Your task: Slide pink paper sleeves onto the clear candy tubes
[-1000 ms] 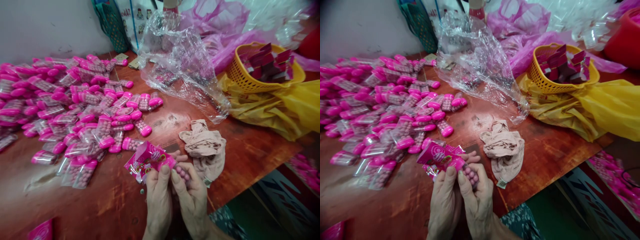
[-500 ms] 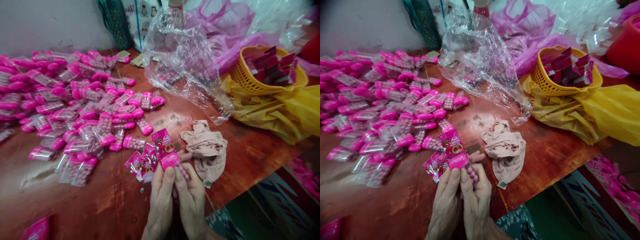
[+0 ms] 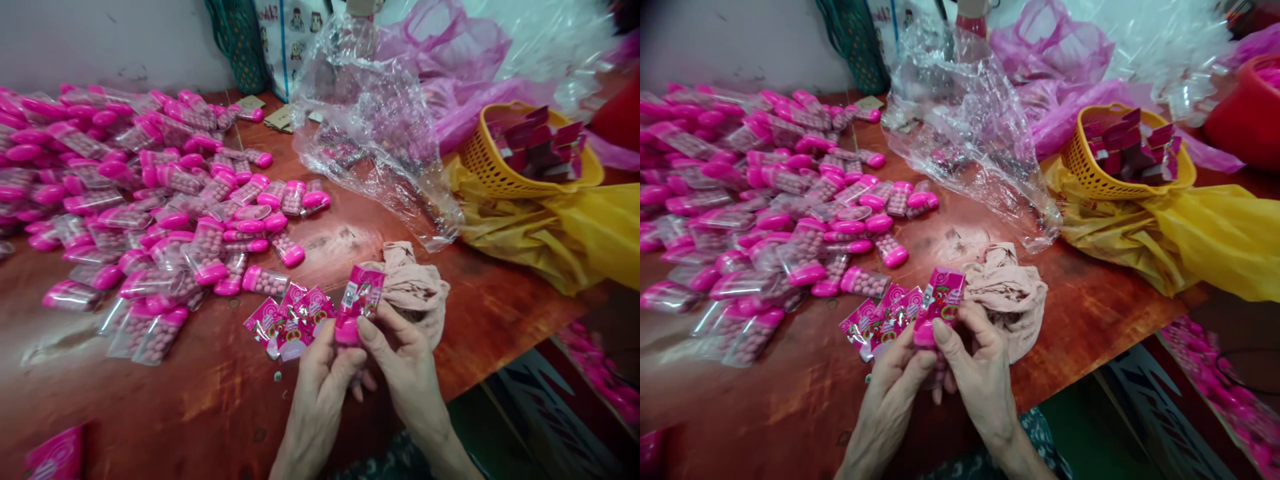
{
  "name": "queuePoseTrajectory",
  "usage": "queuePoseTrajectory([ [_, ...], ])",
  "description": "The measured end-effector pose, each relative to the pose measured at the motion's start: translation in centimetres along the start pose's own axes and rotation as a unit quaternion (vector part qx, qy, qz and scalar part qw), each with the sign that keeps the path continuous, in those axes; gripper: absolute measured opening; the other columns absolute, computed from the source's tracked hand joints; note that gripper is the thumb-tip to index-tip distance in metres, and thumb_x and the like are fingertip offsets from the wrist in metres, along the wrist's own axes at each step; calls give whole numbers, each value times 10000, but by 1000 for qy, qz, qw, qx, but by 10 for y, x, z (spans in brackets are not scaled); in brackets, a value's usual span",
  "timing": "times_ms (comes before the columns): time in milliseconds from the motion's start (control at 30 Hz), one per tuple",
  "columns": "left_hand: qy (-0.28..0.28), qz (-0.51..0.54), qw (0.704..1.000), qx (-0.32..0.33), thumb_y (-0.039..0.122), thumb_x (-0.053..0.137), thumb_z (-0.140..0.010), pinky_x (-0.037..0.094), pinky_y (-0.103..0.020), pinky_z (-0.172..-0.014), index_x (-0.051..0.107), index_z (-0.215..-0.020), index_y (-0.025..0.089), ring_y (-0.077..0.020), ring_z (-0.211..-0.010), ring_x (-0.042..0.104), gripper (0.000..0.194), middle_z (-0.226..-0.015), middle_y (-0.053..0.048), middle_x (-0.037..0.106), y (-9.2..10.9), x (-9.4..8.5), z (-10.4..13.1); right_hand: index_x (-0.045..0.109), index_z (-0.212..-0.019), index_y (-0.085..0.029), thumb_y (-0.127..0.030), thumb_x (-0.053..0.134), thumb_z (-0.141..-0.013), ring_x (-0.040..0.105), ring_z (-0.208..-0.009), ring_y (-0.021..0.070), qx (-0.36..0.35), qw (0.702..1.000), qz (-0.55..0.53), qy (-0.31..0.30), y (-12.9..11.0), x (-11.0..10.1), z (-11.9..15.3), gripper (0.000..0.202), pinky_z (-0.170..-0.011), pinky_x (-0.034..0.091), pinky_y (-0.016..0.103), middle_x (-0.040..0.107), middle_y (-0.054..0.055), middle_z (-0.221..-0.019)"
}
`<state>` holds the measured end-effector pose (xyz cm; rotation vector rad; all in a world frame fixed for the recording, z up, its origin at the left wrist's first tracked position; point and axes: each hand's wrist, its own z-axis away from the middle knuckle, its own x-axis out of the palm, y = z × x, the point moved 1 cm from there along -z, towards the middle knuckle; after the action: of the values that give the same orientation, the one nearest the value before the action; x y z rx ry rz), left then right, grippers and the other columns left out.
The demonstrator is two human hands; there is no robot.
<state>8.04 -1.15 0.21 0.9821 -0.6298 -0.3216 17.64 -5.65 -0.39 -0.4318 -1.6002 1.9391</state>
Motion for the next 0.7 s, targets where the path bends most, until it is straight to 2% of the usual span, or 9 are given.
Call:
queuePoseTrajectory([
  [67, -23, -4, 1000, -8, 235, 576, -802, 416, -211, -480, 547, -920, 137, -109, -520, 536, 156, -605, -1, 585, 1, 1, -1, 586, -757, -192, -313, 603, -814, 382, -295, 36, 46, 997, -68, -13, 2, 1, 1, 136, -267, 338, 142, 494, -72, -498],
  [133, -15, -7, 1000, -17, 214, 578, -794, 400, -209, -471, 538, -893, 131, -104, -507, 520, 135, -603, -9, 588, 2, 2, -3, 583, -753, -194, -299, 618, -807, 392, -300, 37, 46, 994, -97, 0, 4, 2, 2, 123, -274, 352, 138, 479, -80, -473],
  [333, 23, -28, 999, -15, 262, 560, -808, 362, -214, -457, 535, -839, 156, -109, -508, 499, 113, -581, 6, 553, 2, -1, -3, 643, -791, -190, -286, 656, -774, 445, -341, 39, 69, 991, -117, 9, 6, 6, 4, 98, -319, 431, 148, 555, -56, -553],
  [500, 21, -66, 997, -18, 247, 599, -766, 349, -202, -465, 608, -831, 156, -94, -496, 463, 112, -549, 25, 513, 4, 0, -1, 657, -916, -216, -239, 727, -702, 624, -568, 117, 67, 986, -150, -21, 0, -3, 0, 227, -494, 523, 191, 690, -3, -728],
  [700, 25, -89, 996, -21, 229, 622, -726, 375, -214, -498, 649, -864, 175, -101, -508, 459, 150, -560, 33, 500, 3, 4, -1, 687, -843, -189, -237, 719, -703, 636, -536, 145, 82, 984, -157, -27, -3, -7, -3, 151, -485, 525, 227, 697, 12, -662],
])
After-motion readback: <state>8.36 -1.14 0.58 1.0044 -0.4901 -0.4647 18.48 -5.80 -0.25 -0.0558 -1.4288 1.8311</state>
